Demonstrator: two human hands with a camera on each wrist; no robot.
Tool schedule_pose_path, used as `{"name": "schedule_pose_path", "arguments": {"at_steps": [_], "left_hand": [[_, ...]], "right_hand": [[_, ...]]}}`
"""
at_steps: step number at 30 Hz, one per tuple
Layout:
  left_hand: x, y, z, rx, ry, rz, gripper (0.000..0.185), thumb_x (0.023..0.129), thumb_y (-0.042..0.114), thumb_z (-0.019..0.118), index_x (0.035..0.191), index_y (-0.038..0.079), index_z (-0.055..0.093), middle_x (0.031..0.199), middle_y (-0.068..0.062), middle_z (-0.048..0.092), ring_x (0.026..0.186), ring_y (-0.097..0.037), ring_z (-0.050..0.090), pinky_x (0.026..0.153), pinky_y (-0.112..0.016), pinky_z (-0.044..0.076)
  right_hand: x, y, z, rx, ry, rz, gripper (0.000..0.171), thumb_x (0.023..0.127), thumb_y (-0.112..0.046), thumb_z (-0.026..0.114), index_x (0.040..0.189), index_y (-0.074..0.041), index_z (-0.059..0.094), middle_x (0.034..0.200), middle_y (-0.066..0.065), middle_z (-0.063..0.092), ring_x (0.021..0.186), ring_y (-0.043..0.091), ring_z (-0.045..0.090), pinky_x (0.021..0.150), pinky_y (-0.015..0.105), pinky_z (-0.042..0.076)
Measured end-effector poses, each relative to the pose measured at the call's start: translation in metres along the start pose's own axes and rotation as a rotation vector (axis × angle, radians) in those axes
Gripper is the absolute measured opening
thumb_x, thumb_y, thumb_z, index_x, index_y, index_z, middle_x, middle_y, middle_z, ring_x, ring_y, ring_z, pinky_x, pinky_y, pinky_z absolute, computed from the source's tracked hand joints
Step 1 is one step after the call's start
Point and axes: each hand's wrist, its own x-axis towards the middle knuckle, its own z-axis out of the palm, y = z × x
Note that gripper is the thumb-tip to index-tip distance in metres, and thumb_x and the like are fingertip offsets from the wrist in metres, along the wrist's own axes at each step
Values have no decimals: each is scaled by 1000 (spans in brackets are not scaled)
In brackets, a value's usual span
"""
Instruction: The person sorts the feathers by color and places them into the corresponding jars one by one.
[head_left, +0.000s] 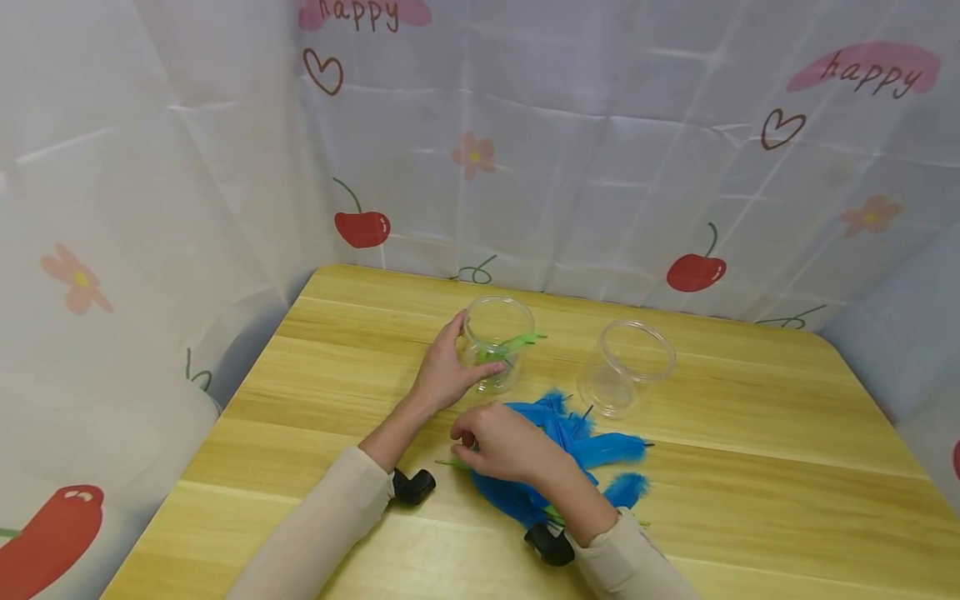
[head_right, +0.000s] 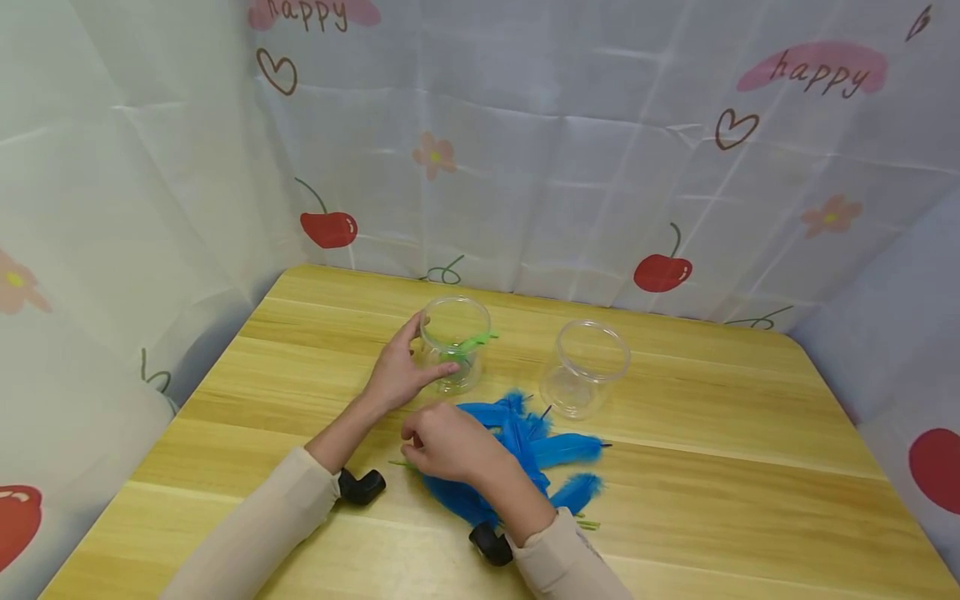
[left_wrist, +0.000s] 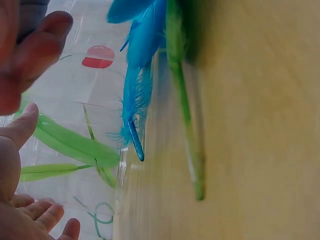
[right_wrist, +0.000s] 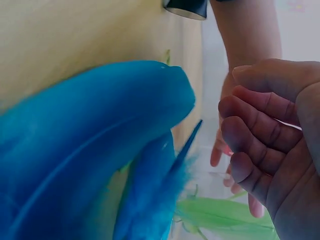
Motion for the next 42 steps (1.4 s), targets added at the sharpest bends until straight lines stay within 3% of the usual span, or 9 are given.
{"name": "schedule_pose_path", "arguments": {"at_steps": [9, 18, 27, 42], "left_hand": [[0, 0, 0, 11, 5, -8, 102, 76, 39, 86, 156, 10, 29, 151, -13, 41, 137, -32, 40, 110, -54, 34], [0, -1, 0, 10, 1, -23, 102, 77, 39, 86, 156, 10, 27, 154, -13, 38, 139, -32, 38, 110, -54, 34], [1, -1, 1, 18, -9, -27, 103, 78, 40, 85, 156, 10, 26, 155, -13, 36, 140, -33, 36, 110, -53, 33], [1, -1, 0, 8, -10, -29, 102, 78, 39, 85, 156, 9, 26, 155, -13, 35, 142, -31, 34, 112, -52, 31]], "right_hand": [[5, 1, 11, -34, -48, 17, 14, 91, -9, 69, 78, -13, 68, 62, -12, 50, 53, 1, 41, 54, 17, 37], [7, 1, 18, -95, -67, 7, 26, 89, -7, 69, 67, -17, 58, 57, -12, 37, 51, 3, 30, 52, 17, 28], [9, 1, 25, -199, -93, 20, 29, 88, -10, 70, 65, -18, 56, 57, -11, 40, 51, 3, 36, 52, 18, 32], [11, -1, 29, -210, -99, 9, 19, 84, -1, 71, 71, -14, 65, 64, -9, 52, 55, 4, 43, 53, 19, 38]]}}
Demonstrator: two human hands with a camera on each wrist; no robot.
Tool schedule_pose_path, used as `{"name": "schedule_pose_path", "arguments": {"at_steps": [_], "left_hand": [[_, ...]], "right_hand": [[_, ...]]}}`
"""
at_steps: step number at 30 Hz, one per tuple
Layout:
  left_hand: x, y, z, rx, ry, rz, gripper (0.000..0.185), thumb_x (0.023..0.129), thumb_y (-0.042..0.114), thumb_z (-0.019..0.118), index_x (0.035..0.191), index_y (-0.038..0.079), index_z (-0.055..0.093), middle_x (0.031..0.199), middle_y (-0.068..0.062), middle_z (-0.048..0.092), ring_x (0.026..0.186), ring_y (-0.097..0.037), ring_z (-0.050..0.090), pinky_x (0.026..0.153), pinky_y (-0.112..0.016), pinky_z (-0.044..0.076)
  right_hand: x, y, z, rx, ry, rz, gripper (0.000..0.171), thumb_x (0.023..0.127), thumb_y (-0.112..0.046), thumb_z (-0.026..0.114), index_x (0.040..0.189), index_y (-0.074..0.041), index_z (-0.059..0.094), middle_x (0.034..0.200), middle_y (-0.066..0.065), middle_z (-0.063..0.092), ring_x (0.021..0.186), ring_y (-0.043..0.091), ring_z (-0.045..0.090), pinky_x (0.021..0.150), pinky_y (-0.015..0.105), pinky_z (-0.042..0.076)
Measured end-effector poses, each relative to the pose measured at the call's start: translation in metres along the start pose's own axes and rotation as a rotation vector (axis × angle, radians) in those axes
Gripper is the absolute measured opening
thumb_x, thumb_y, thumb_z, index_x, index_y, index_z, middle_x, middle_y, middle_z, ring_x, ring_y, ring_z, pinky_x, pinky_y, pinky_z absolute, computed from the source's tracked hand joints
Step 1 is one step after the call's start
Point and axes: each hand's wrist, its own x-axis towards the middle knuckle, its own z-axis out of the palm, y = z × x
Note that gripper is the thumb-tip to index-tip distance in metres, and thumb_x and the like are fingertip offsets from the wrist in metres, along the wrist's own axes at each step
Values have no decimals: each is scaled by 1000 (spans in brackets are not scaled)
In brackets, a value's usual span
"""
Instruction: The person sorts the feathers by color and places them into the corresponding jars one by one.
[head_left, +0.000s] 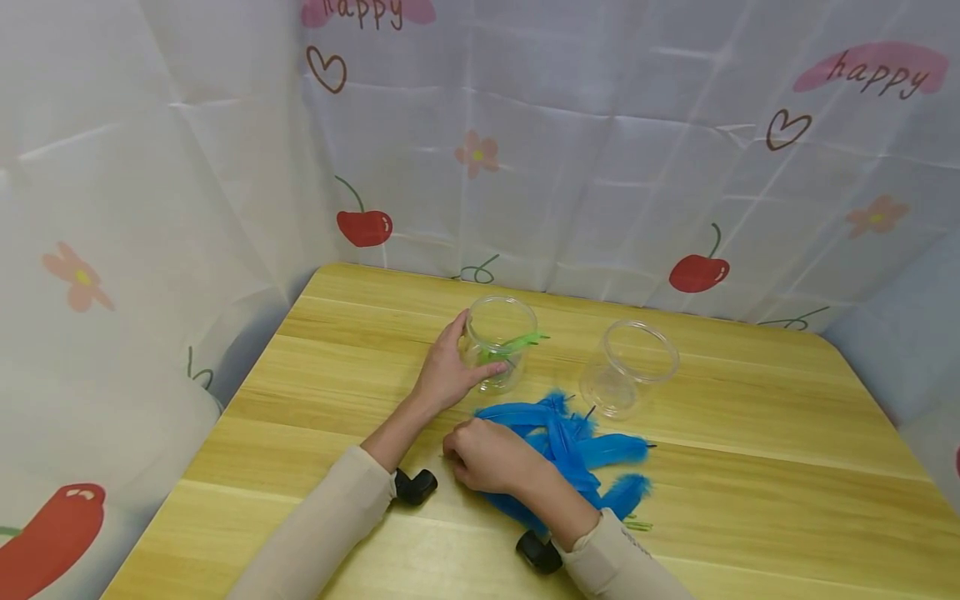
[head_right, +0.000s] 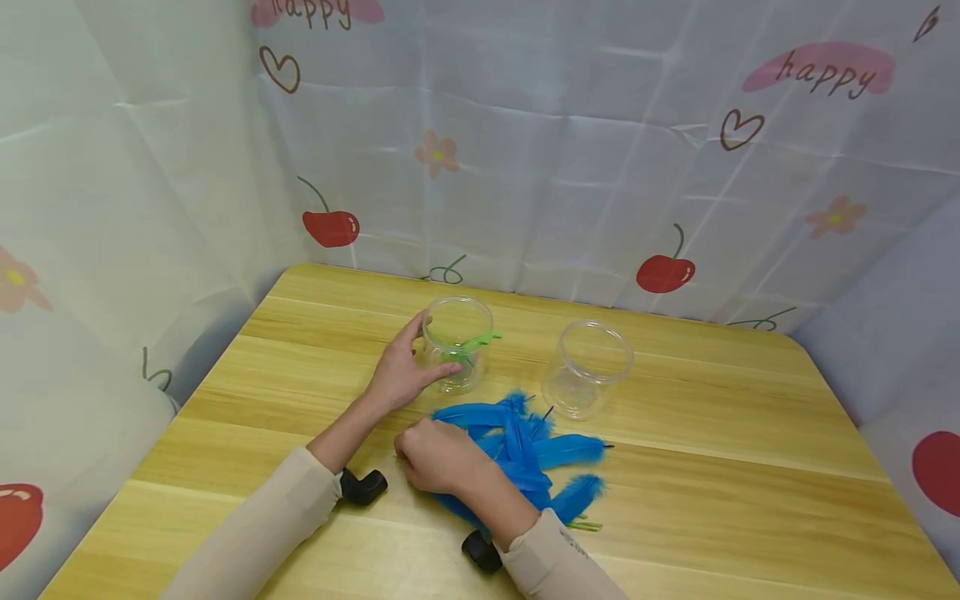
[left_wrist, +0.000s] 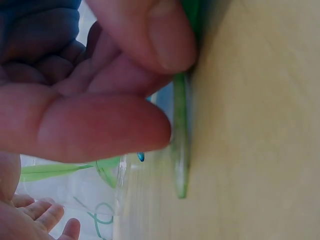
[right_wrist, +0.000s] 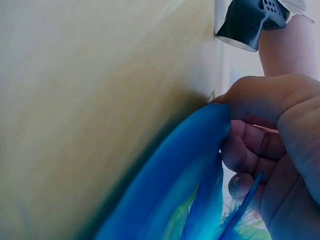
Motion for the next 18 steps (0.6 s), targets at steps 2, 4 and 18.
{"name": "schedule_pose_path", "arguments": {"at_steps": [2, 4, 18], "left_hand": [[0, 0, 0, -1, 0, 2, 102, 78, 39, 85, 156, 8, 26, 155, -13, 35, 142, -31, 34, 112, -52, 31], [0, 0, 1, -2, 1, 3, 102, 78, 38, 85, 156, 8, 27, 155, -14, 35, 142, -32, 34, 112, -52, 31], [-1, 1, 0, 23, 4, 5, 102, 78, 39, 85, 156, 9, 26, 154, -14, 37, 140, -32, 36, 111, -53, 33]], "right_hand": [[0, 0, 0, -4, 0, -1, 18, 83, 0, 71, 71, -14, 66, 64, -9, 52, 55, 4, 42, 53, 20, 37], [-1, 0, 0, -6, -2, -2, 18, 83, 0, 71, 72, -14, 66, 64, -9, 52, 55, 3, 42, 53, 19, 37], [-7, 1, -6, 83, 30, -30, 26, 76, 5, 66, 66, -16, 55, 63, -10, 35, 56, 6, 26, 54, 20, 23]]}}
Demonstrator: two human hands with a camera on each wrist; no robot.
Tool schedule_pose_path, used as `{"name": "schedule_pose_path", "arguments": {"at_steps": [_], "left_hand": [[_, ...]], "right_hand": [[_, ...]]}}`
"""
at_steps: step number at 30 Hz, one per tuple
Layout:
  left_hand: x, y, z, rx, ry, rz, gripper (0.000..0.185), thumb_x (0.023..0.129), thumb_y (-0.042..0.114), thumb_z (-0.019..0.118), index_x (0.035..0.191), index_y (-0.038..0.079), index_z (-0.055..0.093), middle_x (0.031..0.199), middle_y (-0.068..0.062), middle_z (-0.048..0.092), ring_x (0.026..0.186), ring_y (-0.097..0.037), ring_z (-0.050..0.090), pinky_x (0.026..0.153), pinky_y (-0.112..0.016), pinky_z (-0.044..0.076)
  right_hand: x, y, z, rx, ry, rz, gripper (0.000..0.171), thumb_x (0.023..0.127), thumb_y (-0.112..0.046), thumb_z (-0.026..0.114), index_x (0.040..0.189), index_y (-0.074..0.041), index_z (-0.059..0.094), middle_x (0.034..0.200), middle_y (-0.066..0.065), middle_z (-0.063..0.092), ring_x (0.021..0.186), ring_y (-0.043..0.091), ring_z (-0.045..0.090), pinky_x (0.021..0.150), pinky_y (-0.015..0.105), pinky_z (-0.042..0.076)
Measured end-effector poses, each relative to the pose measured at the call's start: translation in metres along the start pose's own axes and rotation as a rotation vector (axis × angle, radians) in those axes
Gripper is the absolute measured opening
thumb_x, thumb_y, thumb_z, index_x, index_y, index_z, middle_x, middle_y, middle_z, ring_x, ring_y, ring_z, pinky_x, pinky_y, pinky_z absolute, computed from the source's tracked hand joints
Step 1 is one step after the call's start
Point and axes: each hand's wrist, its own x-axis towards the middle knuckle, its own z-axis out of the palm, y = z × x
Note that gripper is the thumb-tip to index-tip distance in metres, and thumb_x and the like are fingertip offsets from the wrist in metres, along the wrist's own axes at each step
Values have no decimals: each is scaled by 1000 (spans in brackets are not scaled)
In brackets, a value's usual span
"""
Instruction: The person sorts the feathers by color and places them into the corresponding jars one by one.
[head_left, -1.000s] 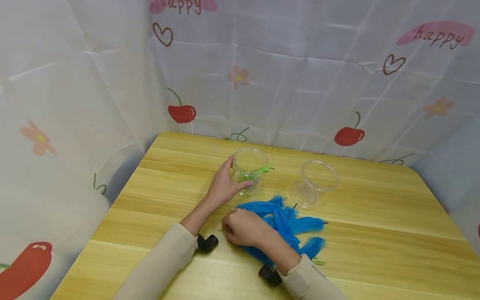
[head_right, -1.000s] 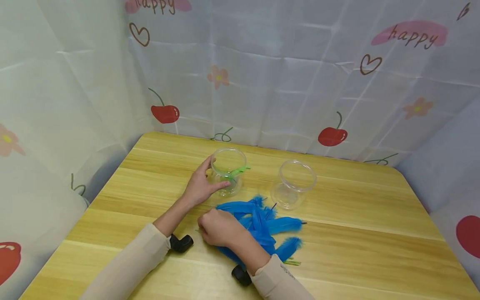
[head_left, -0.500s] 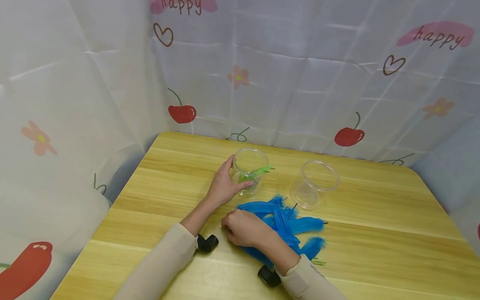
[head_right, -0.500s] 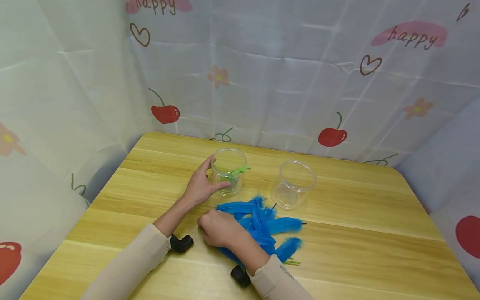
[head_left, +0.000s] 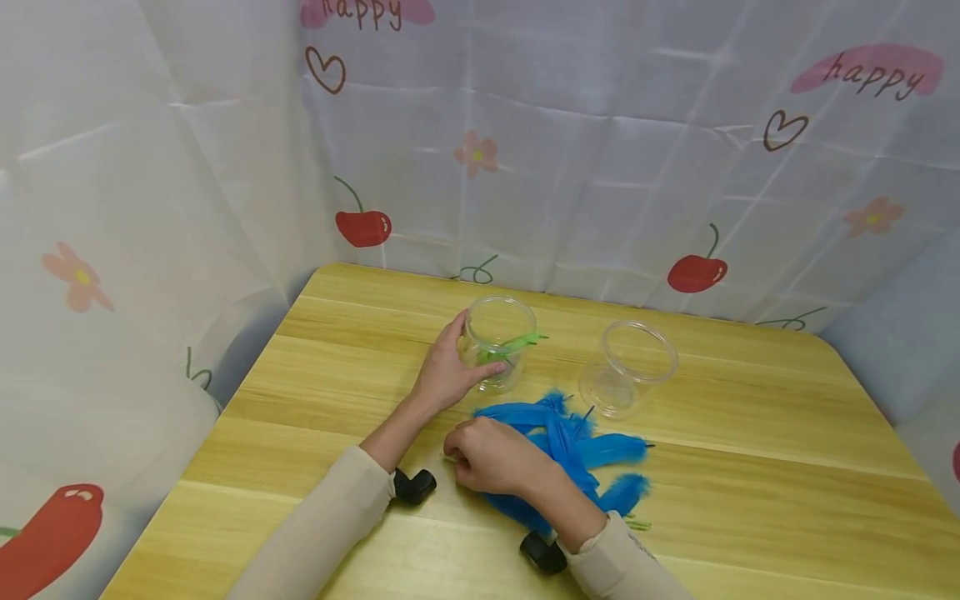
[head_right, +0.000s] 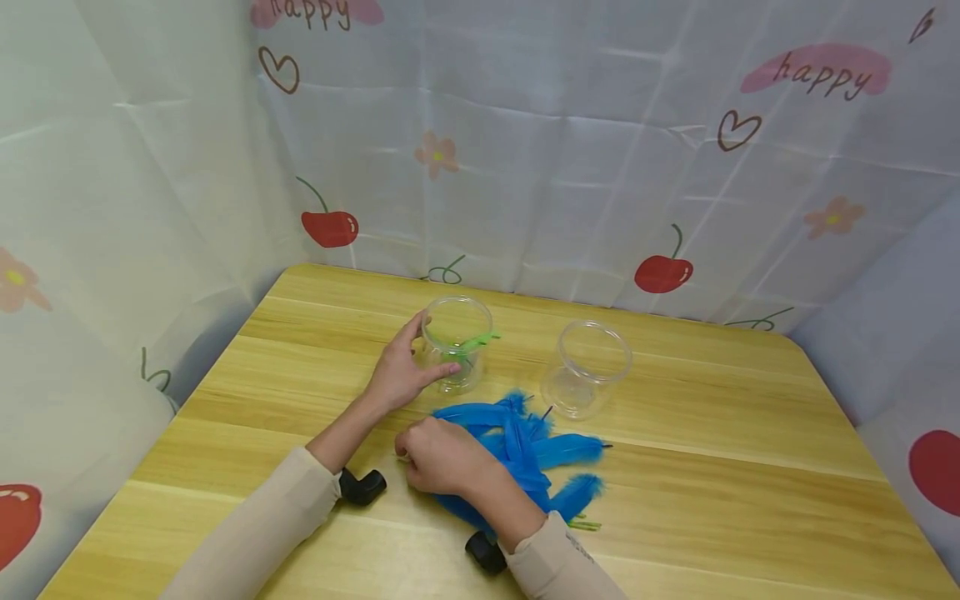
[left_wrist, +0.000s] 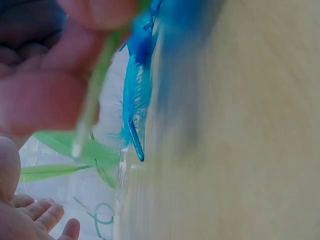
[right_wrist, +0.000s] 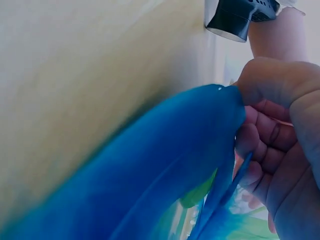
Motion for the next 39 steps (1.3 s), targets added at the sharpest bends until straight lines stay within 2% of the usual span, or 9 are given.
{"name": "schedule_pose_path", "arguments": {"at_steps": [4, 8, 13, 19, 27, 31, 39], "left_hand": [[0, 1, 0, 3, 3, 1, 102, 78, 39, 85, 156, 8, 27, 154, -14, 38, 139, -32, 37, 110, -53, 34], [-1, 2, 0, 1, 4, 0, 102, 78, 39, 85, 156, 8, 27, 154, -14, 37, 140, -33, 37, 110, -53, 34], [-1, 2, 0, -2, 2, 3, 103, 78, 39, 85, 156, 9, 27, 155, -14, 36, 140, -33, 37, 110, -54, 34], [-1, 2, 0, -2, 5, 15, 101, 78, 38, 85, 156, 8, 27, 152, -16, 39, 138, -34, 39, 109, -54, 34], [-1, 1, 0, -5, 8, 25, 99, 78, 36, 85, 155, 8, 29, 149, -16, 43, 134, -34, 43, 108, -54, 36], [1, 1, 0, -12, 16, 34, 97, 78, 32, 86, 154, 8, 30, 146, -17, 45, 133, -34, 44, 108, -54, 36], [2, -1, 0, -14, 29, 77, 92, 79, 22, 86, 152, 5, 33, 142, -22, 48, 130, -34, 46, 108, -52, 36]], "right_hand": [[-3, 0, -2, 8, 9, -15, 15, 77, 4, 67, 79, -11, 70, 72, -7, 58, 60, 2, 42, 61, 15, 41], [-7, 0, -7, 36, 47, -37, 15, 79, 1, 68, 89, -8, 74, 81, -2, 67, 67, 1, 54, 70, 17, 50], [-12, 0, -15, 118, 130, -67, 15, 82, 0, 68, 94, -4, 74, 79, -3, 64, 65, 2, 51, 64, 15, 46], [-17, 2, -27, 208, 253, -56, 16, 84, 1, 67, 99, -1, 74, 76, -4, 63, 63, 3, 51, 59, 16, 45], [-23, 4, -36, 265, 415, 17, 16, 86, 0, 68, 101, -4, 73, 76, -5, 63, 64, 3, 53, 59, 19, 49], [-26, 6, -40, 318, 496, 31, 16, 86, 1, 68, 100, -4, 73, 78, -4, 62, 63, 9, 53, 56, 23, 48], [-30, 11, -48, 462, 585, 121, 13, 84, 4, 69, 93, -5, 69, 75, -4, 60, 65, 13, 52, 55, 24, 45]]}}
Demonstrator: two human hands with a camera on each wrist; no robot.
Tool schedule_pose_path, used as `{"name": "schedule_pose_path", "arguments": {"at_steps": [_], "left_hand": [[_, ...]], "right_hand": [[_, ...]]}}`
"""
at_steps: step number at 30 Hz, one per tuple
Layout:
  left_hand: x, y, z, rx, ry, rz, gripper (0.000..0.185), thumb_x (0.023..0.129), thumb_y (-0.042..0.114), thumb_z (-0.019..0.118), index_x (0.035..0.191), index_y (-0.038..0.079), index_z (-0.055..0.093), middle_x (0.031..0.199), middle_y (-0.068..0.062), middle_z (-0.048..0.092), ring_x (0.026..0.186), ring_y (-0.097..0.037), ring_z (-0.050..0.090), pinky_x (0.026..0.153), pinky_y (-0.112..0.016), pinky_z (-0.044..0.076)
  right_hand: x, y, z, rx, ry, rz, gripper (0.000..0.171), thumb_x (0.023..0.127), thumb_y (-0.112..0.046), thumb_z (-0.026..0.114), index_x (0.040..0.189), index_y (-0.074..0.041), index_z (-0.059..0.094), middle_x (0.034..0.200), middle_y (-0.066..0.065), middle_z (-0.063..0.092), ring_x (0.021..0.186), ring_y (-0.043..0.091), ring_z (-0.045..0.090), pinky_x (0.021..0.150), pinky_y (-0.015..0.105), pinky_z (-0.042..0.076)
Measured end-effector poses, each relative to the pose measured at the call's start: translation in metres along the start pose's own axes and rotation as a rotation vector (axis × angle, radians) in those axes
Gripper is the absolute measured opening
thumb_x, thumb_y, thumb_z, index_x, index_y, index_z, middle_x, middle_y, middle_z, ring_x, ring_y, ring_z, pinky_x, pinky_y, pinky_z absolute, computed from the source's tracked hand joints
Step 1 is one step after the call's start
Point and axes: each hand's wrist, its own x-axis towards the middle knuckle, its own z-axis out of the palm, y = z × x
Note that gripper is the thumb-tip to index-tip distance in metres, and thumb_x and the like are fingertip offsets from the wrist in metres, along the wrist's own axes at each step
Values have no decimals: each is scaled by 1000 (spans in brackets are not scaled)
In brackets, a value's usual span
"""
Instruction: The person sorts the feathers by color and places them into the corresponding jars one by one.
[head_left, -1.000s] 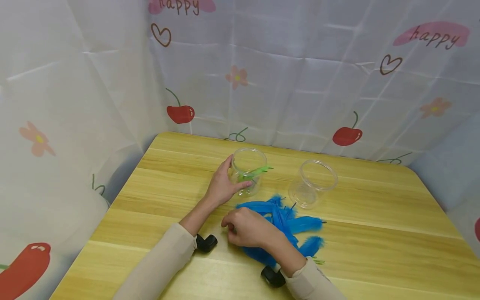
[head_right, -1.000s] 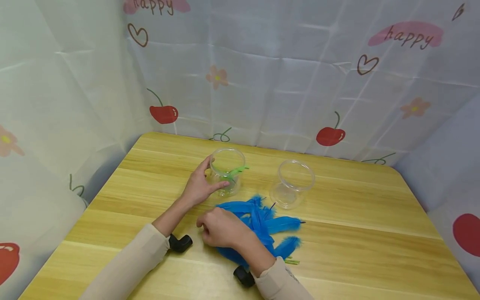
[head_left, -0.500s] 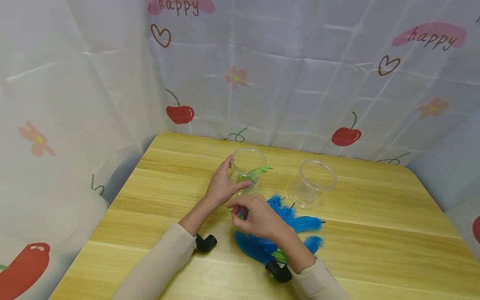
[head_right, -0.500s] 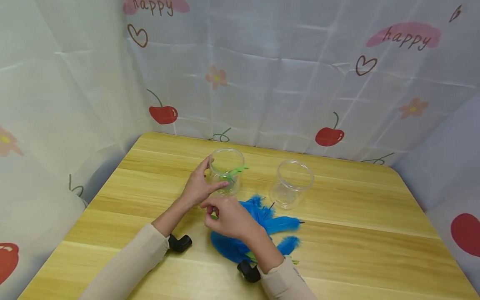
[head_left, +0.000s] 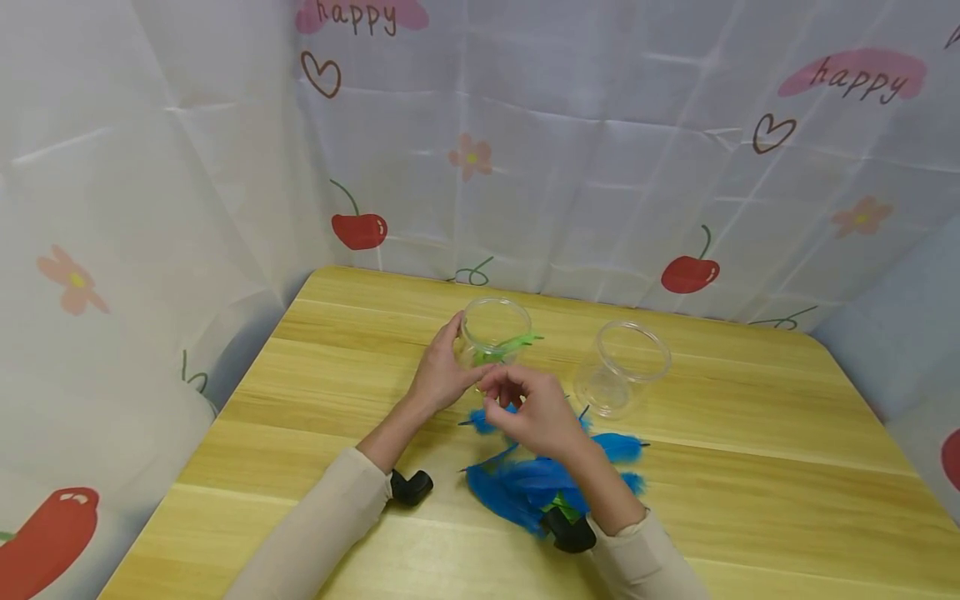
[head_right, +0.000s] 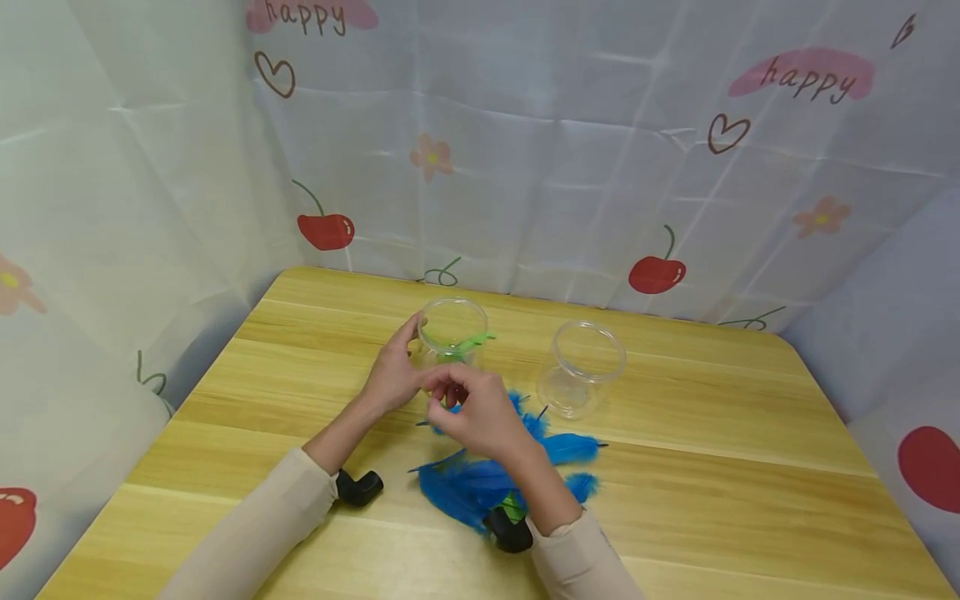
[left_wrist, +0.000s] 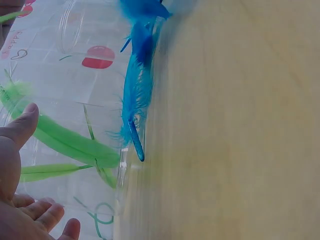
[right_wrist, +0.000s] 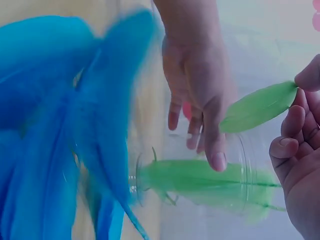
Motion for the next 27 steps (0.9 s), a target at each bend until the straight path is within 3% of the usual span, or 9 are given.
{"name": "schedule_pose_path", "arguments": {"at_steps": [6, 14, 17, 22, 27], "left_hand": [[0, 1, -1, -6, -10, -28, 95, 79, 28, 86, 153, 6, 31, 144, -19, 46, 132, -34, 45, 109, -54, 36], [0, 1, -1, -13, -19, -48, 98, 78, 39, 85, 154, 9, 31, 146, -17, 45, 133, -32, 44, 110, -55, 33], [0, 2, 0, -13, -22, -56, 98, 78, 40, 85, 154, 10, 31, 147, -16, 45, 134, -31, 43, 111, -54, 33], [-1, 2, 0, -7, -20, -65, 98, 78, 39, 85, 155, 11, 31, 148, -14, 45, 136, -31, 42, 111, -53, 32], [-1, 1, 1, -18, -26, -65, 99, 78, 39, 85, 155, 11, 30, 148, -14, 44, 136, -31, 41, 111, -54, 32]], "right_hand": [[4, 0, -12, 50, 55, 17, 11, 84, 6, 68, 90, -2, 67, 73, -2, 60, 65, 15, 51, 55, 24, 43], [19, 8, -35, 149, 198, -125, 7, 80, 12, 64, 85, 7, 63, 66, 3, 55, 57, 12, 46, 50, 21, 40], [24, 10, -43, 152, 257, -143, 3, 83, 6, 65, 84, 7, 63, 67, 3, 56, 56, 12, 46, 50, 20, 40], [29, 13, -51, 125, 301, -99, 11, 86, -4, 68, 82, 6, 64, 69, 3, 59, 57, 12, 48, 51, 20, 43], [33, 16, -55, 118, 330, -41, 5, 84, 1, 66, 82, 6, 64, 69, 4, 60, 59, 12, 49, 54, 20, 45]]}}
